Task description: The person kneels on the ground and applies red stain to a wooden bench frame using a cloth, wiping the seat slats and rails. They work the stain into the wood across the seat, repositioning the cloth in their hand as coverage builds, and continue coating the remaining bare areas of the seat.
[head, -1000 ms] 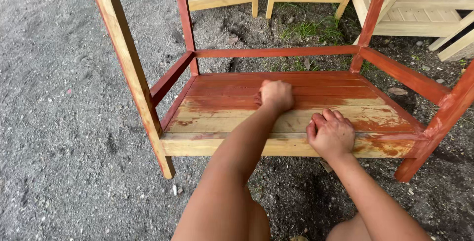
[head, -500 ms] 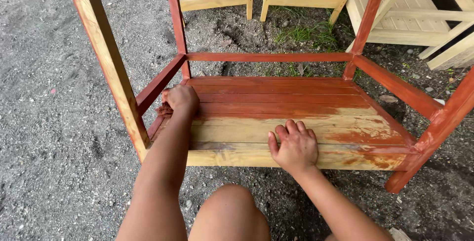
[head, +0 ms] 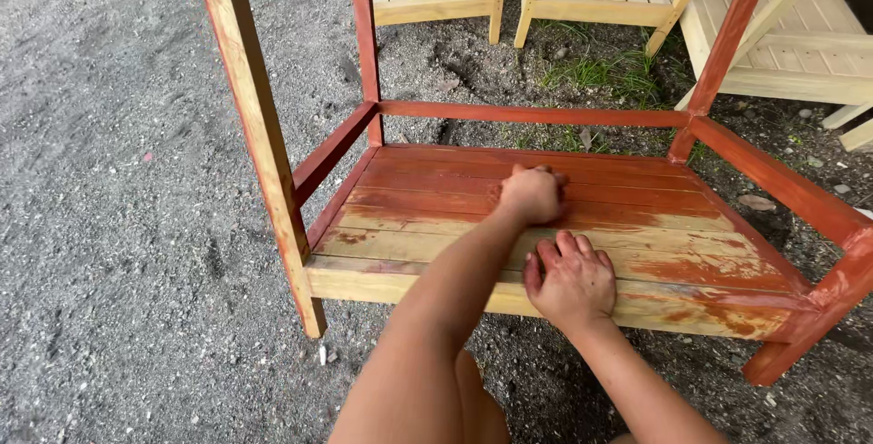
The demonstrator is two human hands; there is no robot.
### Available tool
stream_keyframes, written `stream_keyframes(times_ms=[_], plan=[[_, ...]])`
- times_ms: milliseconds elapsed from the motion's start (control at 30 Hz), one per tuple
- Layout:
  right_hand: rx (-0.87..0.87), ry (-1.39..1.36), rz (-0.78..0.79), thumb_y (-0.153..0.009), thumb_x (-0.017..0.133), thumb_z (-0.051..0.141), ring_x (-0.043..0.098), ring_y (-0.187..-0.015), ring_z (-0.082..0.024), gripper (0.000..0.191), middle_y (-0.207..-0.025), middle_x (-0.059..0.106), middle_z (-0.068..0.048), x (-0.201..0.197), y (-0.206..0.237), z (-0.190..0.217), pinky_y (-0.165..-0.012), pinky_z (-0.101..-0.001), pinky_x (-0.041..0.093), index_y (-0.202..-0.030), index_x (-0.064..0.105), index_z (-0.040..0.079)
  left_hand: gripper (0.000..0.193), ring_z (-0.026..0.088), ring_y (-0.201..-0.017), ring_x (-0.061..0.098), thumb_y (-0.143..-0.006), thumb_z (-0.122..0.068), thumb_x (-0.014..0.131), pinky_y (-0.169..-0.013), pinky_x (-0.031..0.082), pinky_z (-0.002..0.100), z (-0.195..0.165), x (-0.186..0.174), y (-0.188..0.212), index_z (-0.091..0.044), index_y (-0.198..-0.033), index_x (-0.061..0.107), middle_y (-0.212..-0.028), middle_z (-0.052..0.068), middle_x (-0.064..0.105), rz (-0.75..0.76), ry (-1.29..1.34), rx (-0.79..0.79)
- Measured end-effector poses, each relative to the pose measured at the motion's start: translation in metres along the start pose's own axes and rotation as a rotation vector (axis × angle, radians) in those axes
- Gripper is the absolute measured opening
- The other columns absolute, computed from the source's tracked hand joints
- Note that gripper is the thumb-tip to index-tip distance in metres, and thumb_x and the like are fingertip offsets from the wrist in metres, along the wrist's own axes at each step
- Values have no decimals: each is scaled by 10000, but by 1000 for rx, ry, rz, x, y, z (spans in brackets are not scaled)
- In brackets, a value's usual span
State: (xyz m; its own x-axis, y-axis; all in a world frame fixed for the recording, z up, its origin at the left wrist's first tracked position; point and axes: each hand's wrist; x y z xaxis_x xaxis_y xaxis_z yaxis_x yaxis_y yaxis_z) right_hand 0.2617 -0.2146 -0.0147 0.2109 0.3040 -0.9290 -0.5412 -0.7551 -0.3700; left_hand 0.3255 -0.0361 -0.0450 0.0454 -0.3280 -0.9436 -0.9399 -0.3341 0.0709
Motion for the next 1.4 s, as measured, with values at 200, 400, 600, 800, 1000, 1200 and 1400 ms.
stream_keyframes(times_ms=[200, 400, 600, 800, 1000, 1200, 1400], plan=[[-12, -64, -51, -873, 568, 400, 642, -995, -241, 283, -983, 660, -39, -4, 0, 3, -805, -457, 522, -880, 719, 160, 470, 372, -1272, 560, -899, -462, 642, -1034, 493, 539, 120, -25, 27, -316, -1345, 617, -1422, 42, 590, 12, -57, -252], [-10, -32, -67, -868, 566, 392, 645, -973, -236, 277, -990, 663, -37, 2, -3, 5, -798, -455, 523, -863, 713, 157, 366, 311, -1124, 691, -961, -292, 595, -968, 527, 492, 255, -53, 84, -159, -1288, 693, -1232, 156, 682, -107, -246, -551], [15, -7, -53, -876, 558, 377, 644, -965, -229, 259, -971, 658, -25, 7, -3, 6, -802, -451, 520, -857, 710, 168, 372, 316, -1088, 697, -901, -242, 589, -1025, 477, 498, 254, -48, 84, -172, -1248, 703, -1159, 139, 708, -266, -253, -606], [1, 3, -14, -880, 543, 377, 640, -962, -219, 268, -962, 651, -20, 7, -4, 6, -814, -436, 518, -867, 705, 164, 349, 321, -1166, 687, -952, -299, 570, -982, 519, 485, 244, -65, 94, -112, -1197, 735, -1241, 144, 714, 45, -236, -770], [15, 14, -13, -877, 537, 367, 636, -945, -222, 258, -965, 650, -23, 12, -5, 5, -802, -433, 511, -857, 703, 170, 265, 309, -1040, 747, -956, -215, 591, -1014, 493, 482, 253, -52, 78, -132, -1102, 795, -1122, 130, 783, -122, -271, -660], [22, -2, -35, -872, 547, 365, 637, -953, -228, 248, -941, 649, -22, 9, 0, 6, -805, -447, 511, -850, 701, 172, 284, 325, -1058, 733, -940, -231, 609, -937, 525, 511, 252, -51, 76, -129, -1150, 771, -1161, 114, 761, -117, -253, -703], [32, -14, -54, -863, 552, 367, 643, -985, -235, 246, -950, 654, -29, 3, 8, 6, -820, -457, 525, -865, 705, 174, 329, 361, -1091, 707, -954, -238, 605, -886, 502, 631, 221, -61, 108, -99, -1221, 738, -1245, 152, 724, -11, -360, -793]])
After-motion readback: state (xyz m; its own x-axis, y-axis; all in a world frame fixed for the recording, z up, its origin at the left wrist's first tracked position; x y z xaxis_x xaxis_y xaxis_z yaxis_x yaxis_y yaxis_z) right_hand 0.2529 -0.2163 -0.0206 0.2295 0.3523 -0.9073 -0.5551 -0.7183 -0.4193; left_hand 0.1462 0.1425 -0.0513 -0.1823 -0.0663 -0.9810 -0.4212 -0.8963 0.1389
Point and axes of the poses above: each hand's wrist, its own y-axis away from the middle knuckle, its own x-axis out of the palm, z = x × y
